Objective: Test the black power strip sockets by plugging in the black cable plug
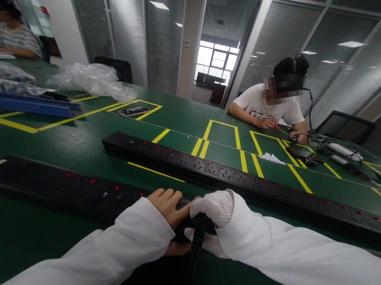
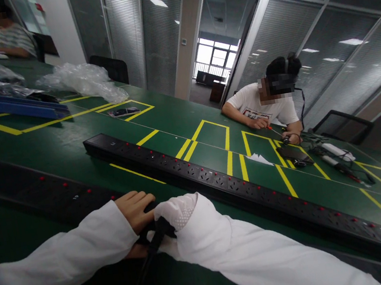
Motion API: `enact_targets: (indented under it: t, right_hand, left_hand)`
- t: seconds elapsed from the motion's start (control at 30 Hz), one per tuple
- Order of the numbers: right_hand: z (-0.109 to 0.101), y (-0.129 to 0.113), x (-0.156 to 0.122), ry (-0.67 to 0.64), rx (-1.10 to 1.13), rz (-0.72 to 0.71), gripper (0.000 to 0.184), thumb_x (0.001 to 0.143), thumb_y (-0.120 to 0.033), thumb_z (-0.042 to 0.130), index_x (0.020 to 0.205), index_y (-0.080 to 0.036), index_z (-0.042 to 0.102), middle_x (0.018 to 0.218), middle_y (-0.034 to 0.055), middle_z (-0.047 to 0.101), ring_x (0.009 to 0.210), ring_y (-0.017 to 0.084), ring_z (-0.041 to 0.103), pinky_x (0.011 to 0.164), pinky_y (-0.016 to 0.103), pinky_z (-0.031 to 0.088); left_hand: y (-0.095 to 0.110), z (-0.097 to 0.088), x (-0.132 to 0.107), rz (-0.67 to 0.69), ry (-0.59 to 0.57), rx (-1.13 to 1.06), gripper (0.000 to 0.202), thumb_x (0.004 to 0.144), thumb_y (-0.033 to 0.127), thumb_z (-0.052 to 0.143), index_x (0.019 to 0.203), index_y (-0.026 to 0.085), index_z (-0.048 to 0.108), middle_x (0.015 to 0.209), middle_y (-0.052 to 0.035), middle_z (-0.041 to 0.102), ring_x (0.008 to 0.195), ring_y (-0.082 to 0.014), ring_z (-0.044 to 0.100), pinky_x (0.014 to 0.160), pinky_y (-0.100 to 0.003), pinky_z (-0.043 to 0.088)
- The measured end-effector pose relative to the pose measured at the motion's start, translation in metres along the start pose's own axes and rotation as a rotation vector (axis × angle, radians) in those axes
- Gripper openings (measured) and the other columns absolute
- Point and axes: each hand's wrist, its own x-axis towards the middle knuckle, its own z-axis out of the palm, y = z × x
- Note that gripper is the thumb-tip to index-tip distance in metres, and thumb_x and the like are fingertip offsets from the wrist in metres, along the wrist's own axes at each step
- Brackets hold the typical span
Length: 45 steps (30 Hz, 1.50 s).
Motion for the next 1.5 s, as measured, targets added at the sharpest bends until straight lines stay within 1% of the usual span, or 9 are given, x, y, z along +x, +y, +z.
enact_targets:
  t: [0.1,0.3,0.43,0.57,0.7,0.83,1.0,1.23,1.5]
  right_hand:
    - [-0.0002,-0.0007,-0.0004,-0.004,-0.004,0.0,0.027,0.08,-0.05,0.053,0.087,-0.024,0.057,0.065,-0.0043,0.055,0.056,0.013,0.053,0.052,0.025,0.029]
    - [0.0003,-0.001,-0.0013,-0.009,-0.003,0.013,0.028,0.081,-0.05,0.052,0.088,-0.023,0.057,0.066,-0.0037,0.056,0.057,0.013,0.052,0.053,0.025,0.029]
    - [-0.0002,0.0006,-0.0009,-0.03,0.015,0.001,0.028,0.08,-0.05,0.053,0.089,-0.024,0.057,0.067,-0.0038,0.057,0.057,0.013,0.052,0.053,0.025,0.028]
    - [-0.0007,0.0011,-0.0014,-0.038,-0.001,0.01,0.028,0.079,-0.05,0.054,0.091,-0.024,0.057,0.069,-0.0033,0.057,0.059,0.013,0.053,0.054,0.025,0.028]
    - [-0.0001,0.0014,-0.0023,-0.026,-0.001,0.007,0.028,0.079,-0.05,0.055,0.09,-0.024,0.057,0.068,-0.0036,0.057,0.058,0.013,0.052,0.053,0.025,0.029]
    - [0.0002,0.0009,-0.002,-0.025,0.009,0.009,0.027,0.08,-0.05,0.054,0.09,-0.025,0.056,0.067,-0.0041,0.056,0.058,0.012,0.052,0.053,0.025,0.029]
    - [-0.0008,-0.0007,-0.0013,-0.026,0.014,0.017,0.028,0.081,-0.05,0.054,0.089,-0.024,0.057,0.067,-0.0039,0.056,0.057,0.013,0.053,0.053,0.025,0.03]
    - [-0.0025,-0.0012,-0.0002,-0.046,0.014,0.01,0.027,0.082,-0.049,0.053,0.09,-0.023,0.056,0.067,-0.0037,0.057,0.058,0.013,0.054,0.052,0.025,0.03]
    - [-0.002,-0.001,-0.0001,-0.05,0.03,0.018,0.027,0.082,-0.048,0.054,0.089,-0.022,0.058,0.068,-0.0019,0.059,0.059,0.013,0.054,0.054,0.025,0.031]
  left_hand:
    - [-0.0002,0.0012,0.0002,0.006,0.005,0.003,0.017,0.077,0.031,0.058,0.092,0.024,0.063,0.087,-0.0067,0.057,0.07,-0.0232,0.052,0.058,-0.034,0.034]
    - [-0.0006,0.0057,0.0004,0.008,0.032,0.063,0.016,0.083,0.016,0.051,0.091,0.026,0.062,0.088,-0.0057,0.059,0.07,-0.0208,0.053,0.057,-0.033,0.032]
    - [-0.0016,0.0048,0.0006,0.018,0.04,0.042,0.01,0.084,0.026,0.055,0.09,0.025,0.062,0.088,-0.0061,0.06,0.07,-0.0217,0.053,0.058,-0.033,0.033]
    - [-0.0016,0.0019,0.0005,0.021,0.049,0.028,0.016,0.084,0.038,0.056,0.089,0.024,0.063,0.087,-0.0066,0.06,0.07,-0.022,0.053,0.057,-0.033,0.032]
    - [-0.0002,-0.0004,0.0004,0.003,0.086,0.01,0.02,0.087,0.039,0.049,0.087,0.024,0.063,0.084,-0.0065,0.06,0.068,-0.0223,0.052,0.058,-0.034,0.032]
    - [-0.0004,0.0005,0.0004,0.02,0.07,0.028,0.015,0.085,0.032,0.052,0.088,0.023,0.062,0.086,-0.0071,0.059,0.068,-0.0223,0.052,0.058,-0.034,0.032]
    - [-0.001,0.0035,0.0002,0.024,0.043,0.018,0.023,0.081,0.044,0.055,0.088,0.022,0.062,0.086,-0.0077,0.058,0.068,-0.0233,0.051,0.057,-0.035,0.031]
    - [-0.0012,0.0052,0.0007,0.017,0.013,0.044,0.011,0.084,0.028,0.053,0.09,0.025,0.062,0.088,-0.0063,0.059,0.07,-0.0221,0.052,0.057,-0.033,0.03]
    - [-0.0009,0.0058,0.0,0.014,0.018,0.036,0.013,0.08,0.029,0.057,0.09,0.024,0.063,0.087,-0.0064,0.057,0.069,-0.0218,0.051,0.057,-0.033,0.033]
